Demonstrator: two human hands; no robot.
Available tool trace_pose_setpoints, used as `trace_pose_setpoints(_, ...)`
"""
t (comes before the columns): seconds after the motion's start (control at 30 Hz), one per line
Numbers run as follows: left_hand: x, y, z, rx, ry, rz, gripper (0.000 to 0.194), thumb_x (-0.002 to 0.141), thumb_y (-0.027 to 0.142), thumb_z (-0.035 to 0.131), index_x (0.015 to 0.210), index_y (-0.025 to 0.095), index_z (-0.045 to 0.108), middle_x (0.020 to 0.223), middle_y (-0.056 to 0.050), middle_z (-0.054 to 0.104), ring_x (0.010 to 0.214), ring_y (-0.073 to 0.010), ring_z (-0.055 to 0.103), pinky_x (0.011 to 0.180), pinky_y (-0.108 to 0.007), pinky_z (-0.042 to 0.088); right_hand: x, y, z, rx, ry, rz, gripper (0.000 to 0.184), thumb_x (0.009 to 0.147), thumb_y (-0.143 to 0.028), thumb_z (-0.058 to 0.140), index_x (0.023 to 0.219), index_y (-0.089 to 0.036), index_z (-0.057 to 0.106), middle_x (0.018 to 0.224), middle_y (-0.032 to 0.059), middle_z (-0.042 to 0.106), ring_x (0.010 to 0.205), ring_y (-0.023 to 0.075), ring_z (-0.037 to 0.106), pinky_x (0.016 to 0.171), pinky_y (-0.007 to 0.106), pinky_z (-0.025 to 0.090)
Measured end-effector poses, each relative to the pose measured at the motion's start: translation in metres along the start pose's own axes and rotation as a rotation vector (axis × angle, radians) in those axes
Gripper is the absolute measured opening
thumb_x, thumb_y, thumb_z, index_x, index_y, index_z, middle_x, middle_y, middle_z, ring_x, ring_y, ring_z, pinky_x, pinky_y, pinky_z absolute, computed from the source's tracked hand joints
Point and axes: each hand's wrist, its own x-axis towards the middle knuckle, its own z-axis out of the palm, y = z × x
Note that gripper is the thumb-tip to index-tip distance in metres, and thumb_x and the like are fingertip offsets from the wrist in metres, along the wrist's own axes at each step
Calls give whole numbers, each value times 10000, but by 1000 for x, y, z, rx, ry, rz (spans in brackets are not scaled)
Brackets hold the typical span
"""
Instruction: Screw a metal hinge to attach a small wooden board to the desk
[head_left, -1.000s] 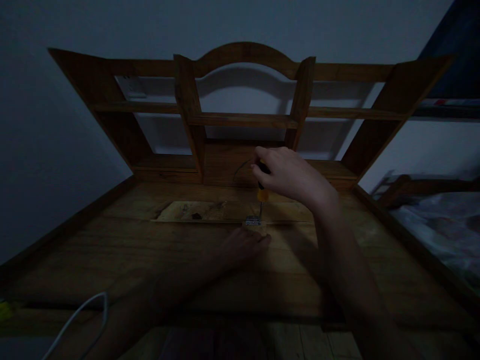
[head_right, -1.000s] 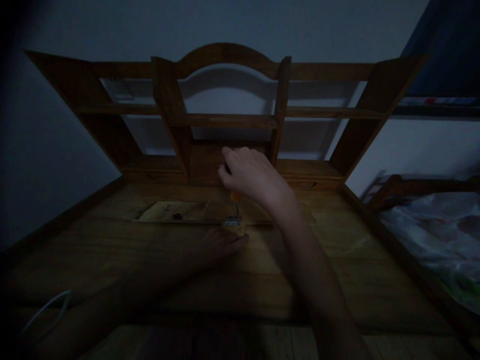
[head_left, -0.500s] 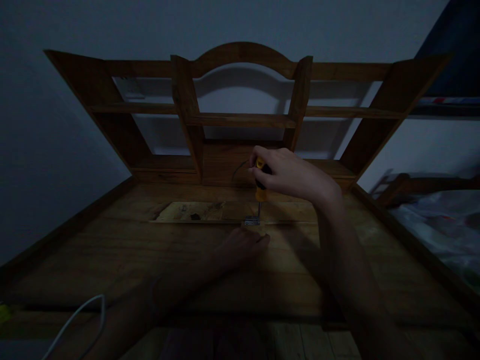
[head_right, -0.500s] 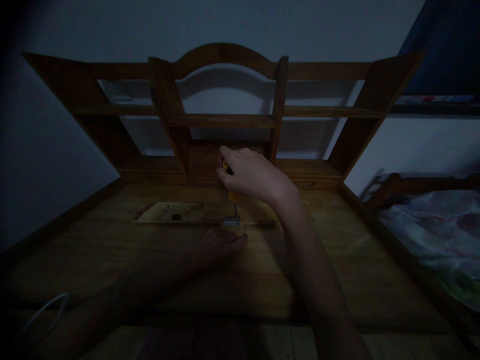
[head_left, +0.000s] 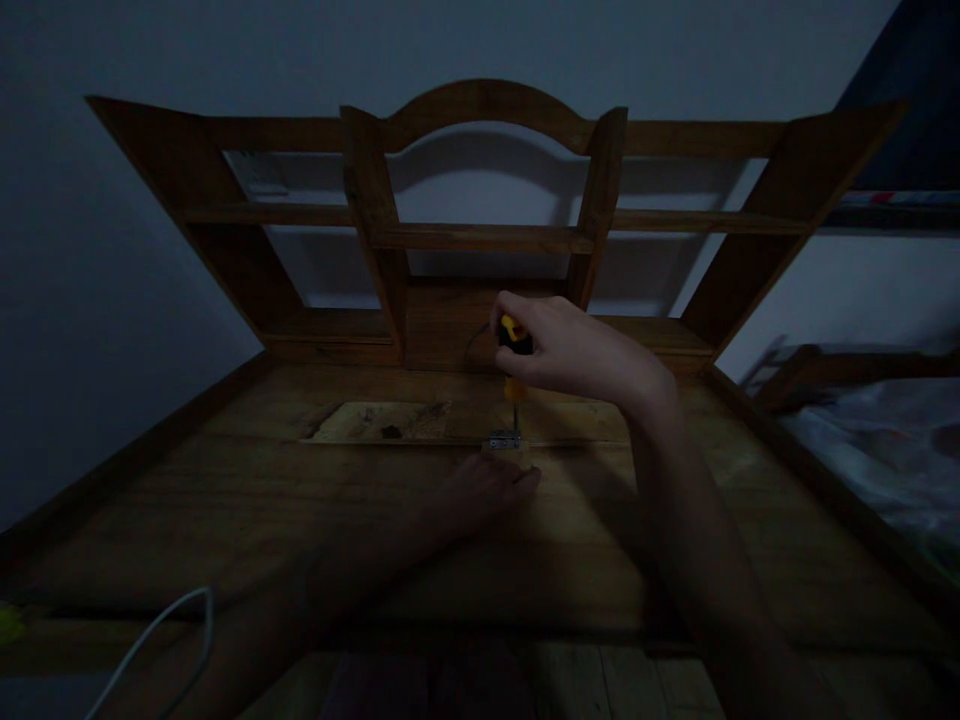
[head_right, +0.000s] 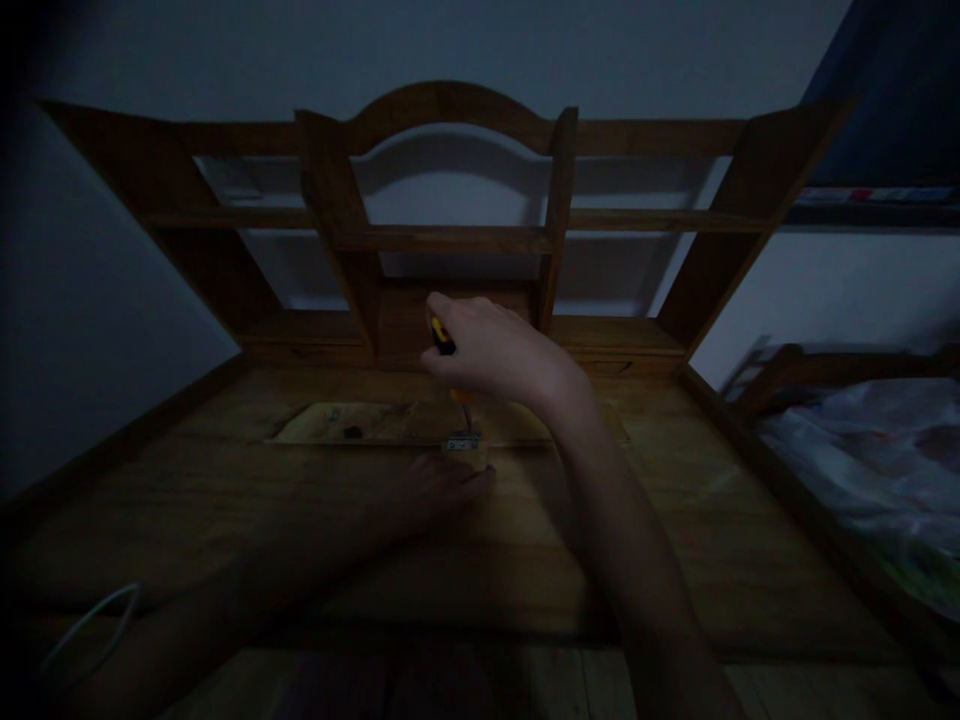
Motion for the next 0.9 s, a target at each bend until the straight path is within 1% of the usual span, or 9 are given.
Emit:
trace_pose_setpoints(0.1, 1, 0, -1, -16, -18, 5, 384, 995, 145, 530, 1376, 175, 491, 996, -69, 722, 828, -206, 694, 670, -312, 497, 1, -1, 2, -62, 27, 11, 235, 971, -376, 514, 1071, -193, 622, 996, 89, 731, 891, 229, 659, 768, 319, 422)
trace_pose_setpoints(0.27, 1, 0, 2, -7, 6, -2, 402, 994, 143, 537, 1391, 185, 485, 1031, -68, 723, 858, -208, 694, 686, -316, 494, 1, -2, 4, -232, 110, 73, 392, 1001, -495, 479, 1075, -150, 649, 1001, 144, 744, 878, 280, 680, 738, 354, 406)
trace_pose_setpoints(0.37, 0, 1, 3, -1, 22, -2, 376, 1003, 159, 543, 1374, 186, 495, 1033, -63, 722, 877, -218, 694, 683, -330, 492, 1, -3, 1, -199, 93, 65, 322, 997, -428, 457, 1034, -165, 641, 982, 121, 747, 863, 260, 672, 722, 345, 387)
trace_pose_setpoints(0.47, -1, 1, 2, -1, 17, -3, 373, 1007, 162, 540, 1376, 188, 492, 1019, -59, 722, 866, -214, 690, 682, -329, 487, 1, -6, -2, -105, 83, -19, 242, 984, -325, 427, 946, -187, 622, 1010, 88, 739, 877, 224, 652, 727, 330, 374)
trace_pose_setpoints(0.57, -2, 1, 2, 2, 17, 5, 392, 1012, 161, 528, 1399, 186, 473, 1045, -71, 720, 884, -207, 688, 708, -321, 490, 2, -7, -2, -107, 78, -55, 235, 977, -251, 401, 920, -190, 621, 984, 74, 734, 842, 207, 639, 705, 326, 351)
trace_pose_setpoints(0.67, -2, 1, 3, 1, 24, 10, 389, 1015, 156, 518, 1401, 182, 471, 1068, -75, 721, 902, -212, 692, 717, -327, 493, 3, -5, 1, -197, 87, -29, 264, 998, -240, 386, 970, -182, 642, 961, 85, 735, 825, 218, 640, 680, 332, 321)
trace_pose_setpoints(0.73, -1, 1, 3, -4, 18, 9, 389, 1012, 157, 523, 1397, 181, 474, 1061, -67, 724, 889, -218, 697, 699, -334, 492, 3, -2, 4, -239, 105, -6, 278, 1024, -258, 380, 1055, -179, 644, 942, 87, 735, 811, 225, 642, 679, 332, 314)
trace_pose_setpoints(0.83, 1, 1, 3, -6, 23, 11, 380, 1003, 164, 544, 1379, 180, 488, 1040, -55, 728, 867, -224, 701, 671, -343, 491, 4, 1, 6, -241, 149, 8, 298, 1057, -360, 405, 1158, -181, 620, 915, 81, 729, 790, 226, 638, 698, 326, 325)
trace_pose_setpoints(0.9, 1, 1, 2, -5, 42, 18, 372, 998, 166, 556, 1365, 179, 497, 1025, -52, 729, 863, -222, 702, 675, -344, 493, 3, 2, 5, -208, 162, -3, 313, 1045, -426, 440, 1137, -185, 618, 882, 74, 717, 781, 228, 631, 703, 325, 336)
